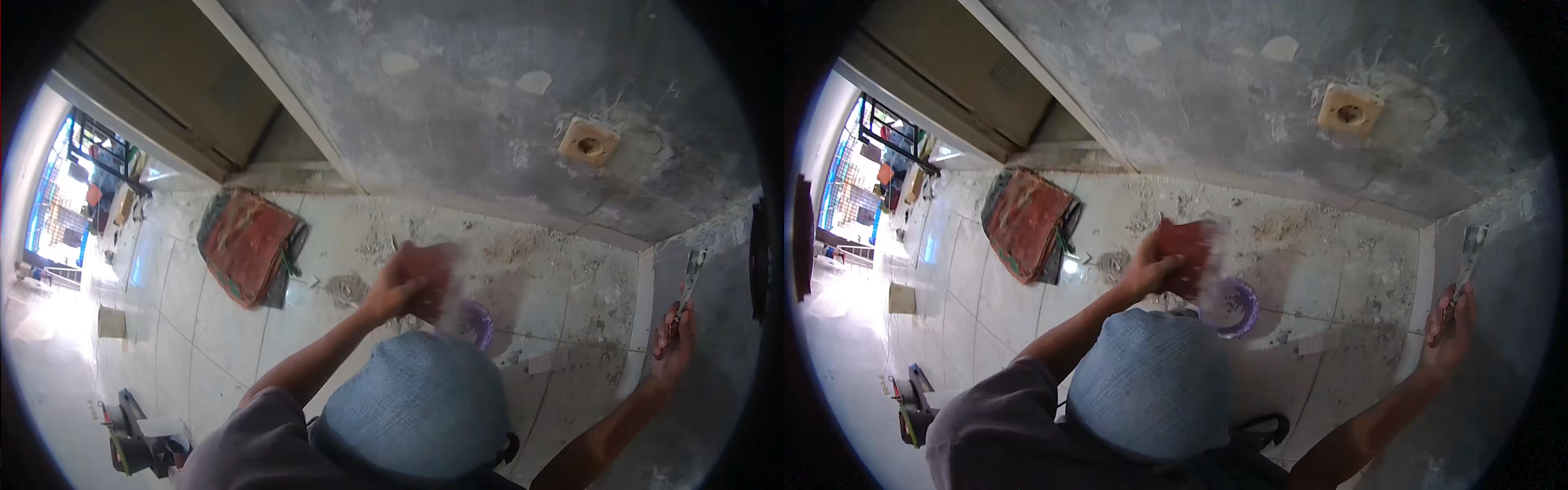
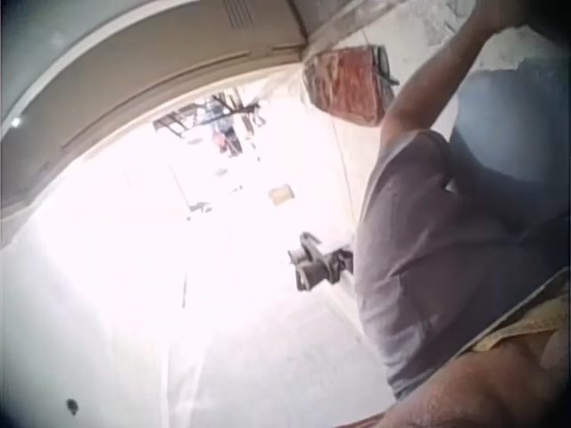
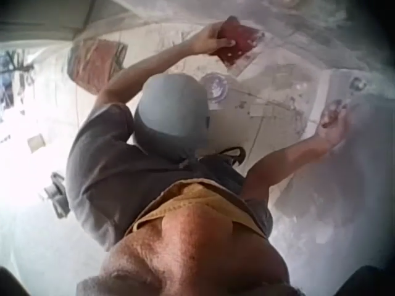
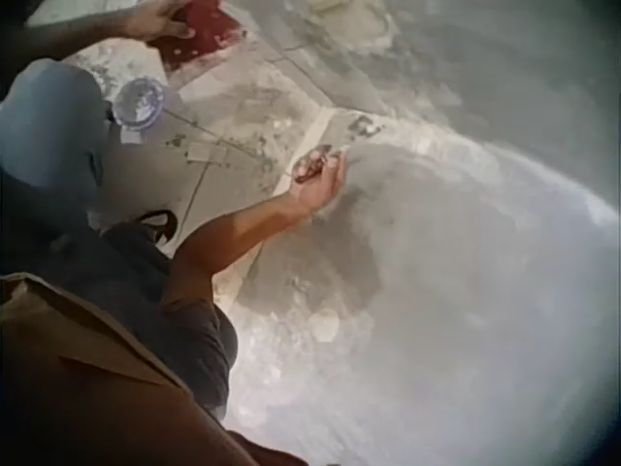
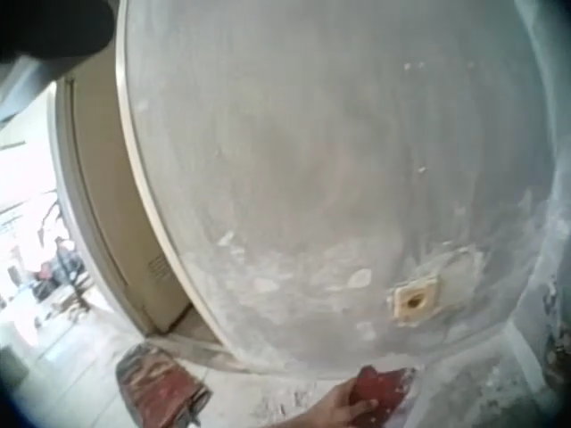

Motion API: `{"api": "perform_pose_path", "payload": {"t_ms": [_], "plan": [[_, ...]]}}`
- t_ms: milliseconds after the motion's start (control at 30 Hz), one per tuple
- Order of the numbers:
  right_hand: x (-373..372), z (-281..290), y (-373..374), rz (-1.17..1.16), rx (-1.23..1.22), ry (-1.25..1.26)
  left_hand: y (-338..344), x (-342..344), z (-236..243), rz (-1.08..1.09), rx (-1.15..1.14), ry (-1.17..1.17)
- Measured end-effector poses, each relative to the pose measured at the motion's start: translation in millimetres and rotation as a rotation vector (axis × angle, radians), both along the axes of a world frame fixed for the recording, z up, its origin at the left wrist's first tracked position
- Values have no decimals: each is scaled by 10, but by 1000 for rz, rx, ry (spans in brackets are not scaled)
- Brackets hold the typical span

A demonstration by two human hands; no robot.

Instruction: Applying wall putty around an electrical outlet and corners using a scraper.

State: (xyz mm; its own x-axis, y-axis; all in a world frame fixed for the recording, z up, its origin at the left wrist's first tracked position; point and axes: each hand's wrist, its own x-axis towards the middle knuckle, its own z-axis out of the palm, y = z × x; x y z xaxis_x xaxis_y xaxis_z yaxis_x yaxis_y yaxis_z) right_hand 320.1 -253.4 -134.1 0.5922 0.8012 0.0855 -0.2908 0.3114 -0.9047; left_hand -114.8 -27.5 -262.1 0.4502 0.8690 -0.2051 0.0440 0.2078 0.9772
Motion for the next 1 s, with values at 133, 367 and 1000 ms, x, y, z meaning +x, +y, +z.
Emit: {"api": "perform_pose_path", "payload": {"t_ms": [133,367,1000], "plan": [[52,-94,-37,-76,-121,-44,-277,-509,15,237,72,288],[-22,-184,211,-7,-67,-27,-196,-401,-174,-224,599,809],[-143,-301,323,32,-157,1,-377,651,-312,-500,766,992]]}}
